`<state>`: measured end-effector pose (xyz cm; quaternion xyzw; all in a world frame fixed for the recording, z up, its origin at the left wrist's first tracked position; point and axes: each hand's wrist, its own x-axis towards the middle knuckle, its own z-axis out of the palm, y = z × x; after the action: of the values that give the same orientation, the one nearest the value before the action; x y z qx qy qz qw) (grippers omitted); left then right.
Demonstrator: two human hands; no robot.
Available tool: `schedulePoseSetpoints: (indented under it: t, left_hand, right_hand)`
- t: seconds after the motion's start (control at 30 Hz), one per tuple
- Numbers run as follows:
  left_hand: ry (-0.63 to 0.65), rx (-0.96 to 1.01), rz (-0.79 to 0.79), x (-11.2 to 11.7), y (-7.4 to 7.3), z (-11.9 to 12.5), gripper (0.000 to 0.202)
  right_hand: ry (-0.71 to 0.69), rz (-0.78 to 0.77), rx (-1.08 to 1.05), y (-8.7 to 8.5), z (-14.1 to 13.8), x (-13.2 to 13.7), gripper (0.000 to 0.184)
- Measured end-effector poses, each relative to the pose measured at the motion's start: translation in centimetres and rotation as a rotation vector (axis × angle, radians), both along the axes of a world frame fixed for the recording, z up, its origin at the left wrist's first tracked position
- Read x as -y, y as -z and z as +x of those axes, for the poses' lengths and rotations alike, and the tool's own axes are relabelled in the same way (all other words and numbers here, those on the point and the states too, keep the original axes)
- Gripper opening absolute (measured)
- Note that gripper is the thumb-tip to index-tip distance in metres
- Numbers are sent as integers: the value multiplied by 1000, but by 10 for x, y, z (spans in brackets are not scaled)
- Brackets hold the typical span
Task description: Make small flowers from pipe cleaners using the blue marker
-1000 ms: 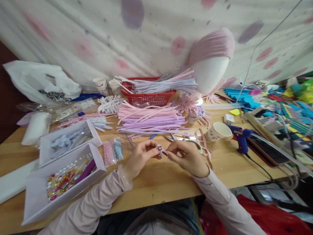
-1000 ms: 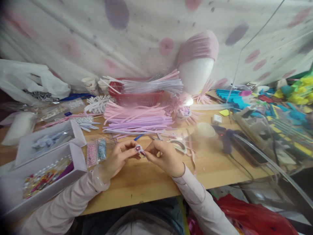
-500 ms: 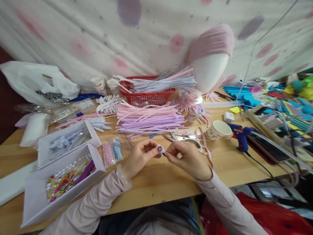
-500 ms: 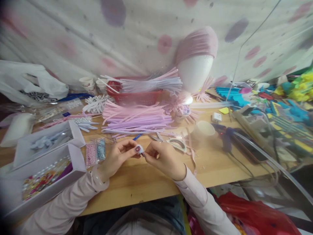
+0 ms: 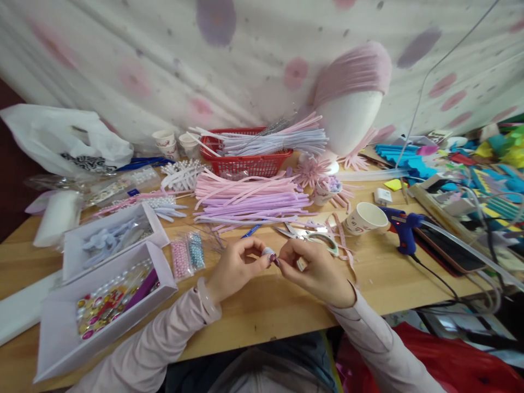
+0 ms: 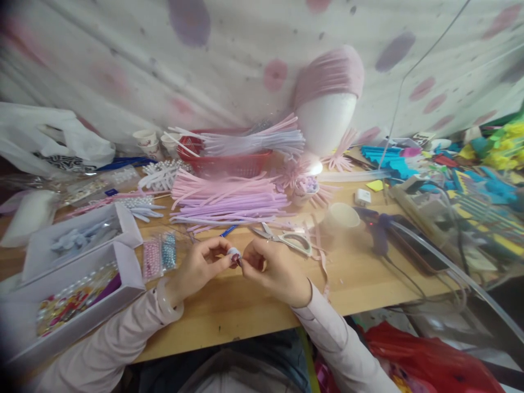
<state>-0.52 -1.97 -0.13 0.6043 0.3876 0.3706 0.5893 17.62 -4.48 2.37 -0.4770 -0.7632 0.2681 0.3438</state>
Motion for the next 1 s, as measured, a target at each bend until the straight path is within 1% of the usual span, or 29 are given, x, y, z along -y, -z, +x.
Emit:
schedulePoseSetpoints:
  t: [0.1,0.17,0.27,0.37,0.47,0.53,0.6,0.67,0.73,0.8,0.87,0.93,1.0]
  left_hand:
    - [-74,-75,188,0,-2,0,11]
    - [-93,-99,216,0,-4,0,10]
    - [-54,-83,116,0,-4,-1,13]
    - [-46,11,-19,-1,0,-1,17]
    - [-53,80,-119,-2,3,0,32]
    - [-29,74,-167,-2,5,1,34]
    - [2,77,-205,-1,7,2,32]
    - [19,91,-211,0,9,4,33]
    - [24,83,-182,0,11,4,31]
    - [48,45,-130,1,12,5,29]
    - [74,4,-78,2,11,5,27]
    - [83,-24,-55,2,10,5,27]
    - [77,-32,-46,2,8,5,26]
  right_hand:
    - [70,21,59,1,-4,-1,12]
    - [73,30,102,2,-6,0,11]
    - [42,15,148,2,-4,1,9]
    - [-11,-47,181,1,0,2,7]
    - [-54,-93,184,0,4,3,7]
    - [-27,-69,194,1,4,5,8]
    - [38,-7,240,2,1,7,8]
    - [89,54,308,2,-3,9,11]
    - [97,83,365,2,-7,11,13]
    - [90,81,393,1,-8,13,13]
    - [117,82,410,0,-7,14,12]
    - [135,88,427,-1,-5,14,10]
    - [124,81,452,-3,-5,14,10]
